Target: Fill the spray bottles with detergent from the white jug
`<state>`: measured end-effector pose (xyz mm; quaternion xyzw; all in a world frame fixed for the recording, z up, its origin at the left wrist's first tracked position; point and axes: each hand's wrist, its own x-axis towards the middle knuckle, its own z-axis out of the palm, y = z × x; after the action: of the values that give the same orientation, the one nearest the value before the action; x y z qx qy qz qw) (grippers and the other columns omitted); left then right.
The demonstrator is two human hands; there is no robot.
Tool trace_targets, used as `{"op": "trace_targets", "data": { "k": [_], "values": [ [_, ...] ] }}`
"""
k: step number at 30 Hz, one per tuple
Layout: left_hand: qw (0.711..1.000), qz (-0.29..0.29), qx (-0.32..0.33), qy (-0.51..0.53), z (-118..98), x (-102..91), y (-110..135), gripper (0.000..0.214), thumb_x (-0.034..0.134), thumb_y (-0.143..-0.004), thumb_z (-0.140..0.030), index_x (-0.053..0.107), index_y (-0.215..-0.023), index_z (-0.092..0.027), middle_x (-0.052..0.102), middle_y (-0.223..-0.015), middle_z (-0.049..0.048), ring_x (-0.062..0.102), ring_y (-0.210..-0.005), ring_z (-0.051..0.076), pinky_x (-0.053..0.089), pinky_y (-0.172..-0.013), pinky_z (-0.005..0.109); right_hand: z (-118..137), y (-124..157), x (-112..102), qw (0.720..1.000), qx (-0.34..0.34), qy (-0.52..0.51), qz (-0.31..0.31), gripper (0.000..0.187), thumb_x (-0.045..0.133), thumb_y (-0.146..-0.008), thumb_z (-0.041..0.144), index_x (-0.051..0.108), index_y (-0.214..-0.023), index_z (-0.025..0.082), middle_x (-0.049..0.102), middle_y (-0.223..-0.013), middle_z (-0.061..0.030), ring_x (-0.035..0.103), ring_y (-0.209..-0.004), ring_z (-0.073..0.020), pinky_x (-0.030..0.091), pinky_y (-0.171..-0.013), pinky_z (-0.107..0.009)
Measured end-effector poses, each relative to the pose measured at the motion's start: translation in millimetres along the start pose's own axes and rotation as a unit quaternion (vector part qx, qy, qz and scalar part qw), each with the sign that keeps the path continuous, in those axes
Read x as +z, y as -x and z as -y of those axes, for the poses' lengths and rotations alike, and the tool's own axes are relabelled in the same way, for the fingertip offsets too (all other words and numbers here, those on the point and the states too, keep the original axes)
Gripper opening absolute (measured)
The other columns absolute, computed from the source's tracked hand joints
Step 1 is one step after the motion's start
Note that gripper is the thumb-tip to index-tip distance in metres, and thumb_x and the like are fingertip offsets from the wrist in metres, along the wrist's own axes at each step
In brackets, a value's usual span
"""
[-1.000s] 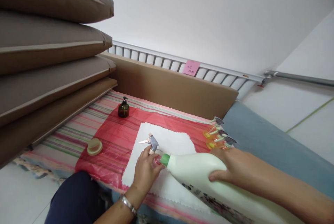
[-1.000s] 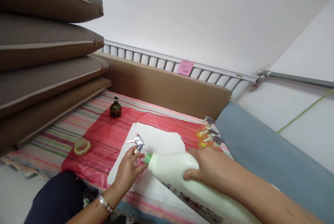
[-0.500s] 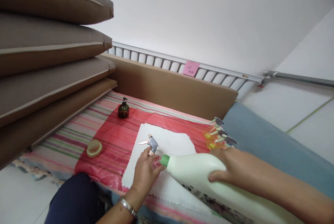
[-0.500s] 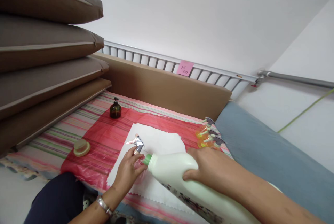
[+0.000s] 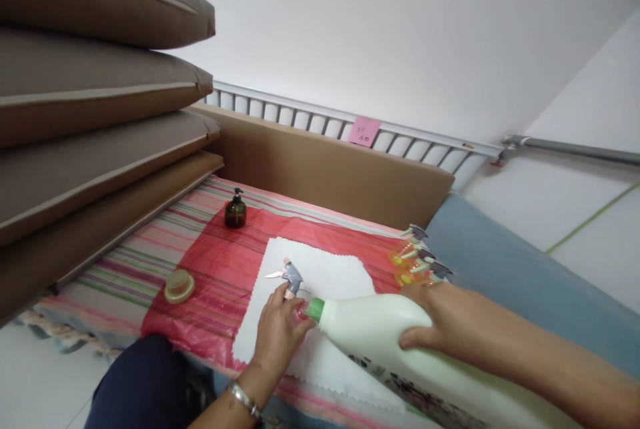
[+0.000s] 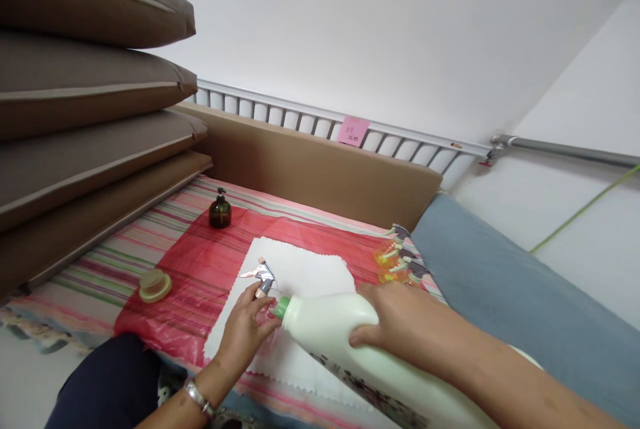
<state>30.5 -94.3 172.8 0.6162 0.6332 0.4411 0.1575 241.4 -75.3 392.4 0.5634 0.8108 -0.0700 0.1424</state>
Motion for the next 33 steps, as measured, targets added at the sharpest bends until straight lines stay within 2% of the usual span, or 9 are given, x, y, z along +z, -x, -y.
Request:
{"op": "trace_targets", "data": {
  "k": [13,22,33],
  "values": [
    [1.000,0.004,0.008,0.000,2.2,1.2,-0.7,0.026,0.070,-0.071,-0.029,0.070,-0.096,-0.020,0.053,-0.126,0.0146,0.054,-0.111,0.030,0.045,-0.093,0.046,-1.1,1.7,-0.3,1.000,0.002,0.006,0.005,0.033,0.062,-0.067,0.050,0.064,-0.087,0.024,0.070,-0.092,-0.0101,0.062,-0.085,-0.0323,0.041,-0.065,-0.034],
    [1.000,-0.002,0.014,-0.003,2.6,1.3,-1.0,0.025,0.070,-0.070,-0.027,0.070,-0.094,-0.021,0.053,-0.125,0.0132,0.055,-0.110,0.030,0.046,-0.092,0.046,2.5,6.7,-4.9,1.000,-0.006,-0.011,0.006,0.033,0.062,-0.069,0.047,0.065,-0.091,0.022,0.069,-0.094,-0.0110,0.061,-0.087,-0.0326,0.042,-0.068,-0.036],
    [1.000,0.005,0.016,-0.008,2.7,1.8,-0.5,0.025,0.069,-0.071,-0.027,0.071,-0.095,-0.019,0.052,-0.127,0.0156,0.055,-0.111,0.030,0.046,-0.093,0.045,-0.6,6.4,-3.9,1.000,-0.009,-0.010,0.003,0.030,0.062,-0.068,0.047,0.065,-0.088,0.024,0.070,-0.089,-0.0093,0.063,-0.081,-0.0303,0.041,-0.062,-0.033]
  ]
}}
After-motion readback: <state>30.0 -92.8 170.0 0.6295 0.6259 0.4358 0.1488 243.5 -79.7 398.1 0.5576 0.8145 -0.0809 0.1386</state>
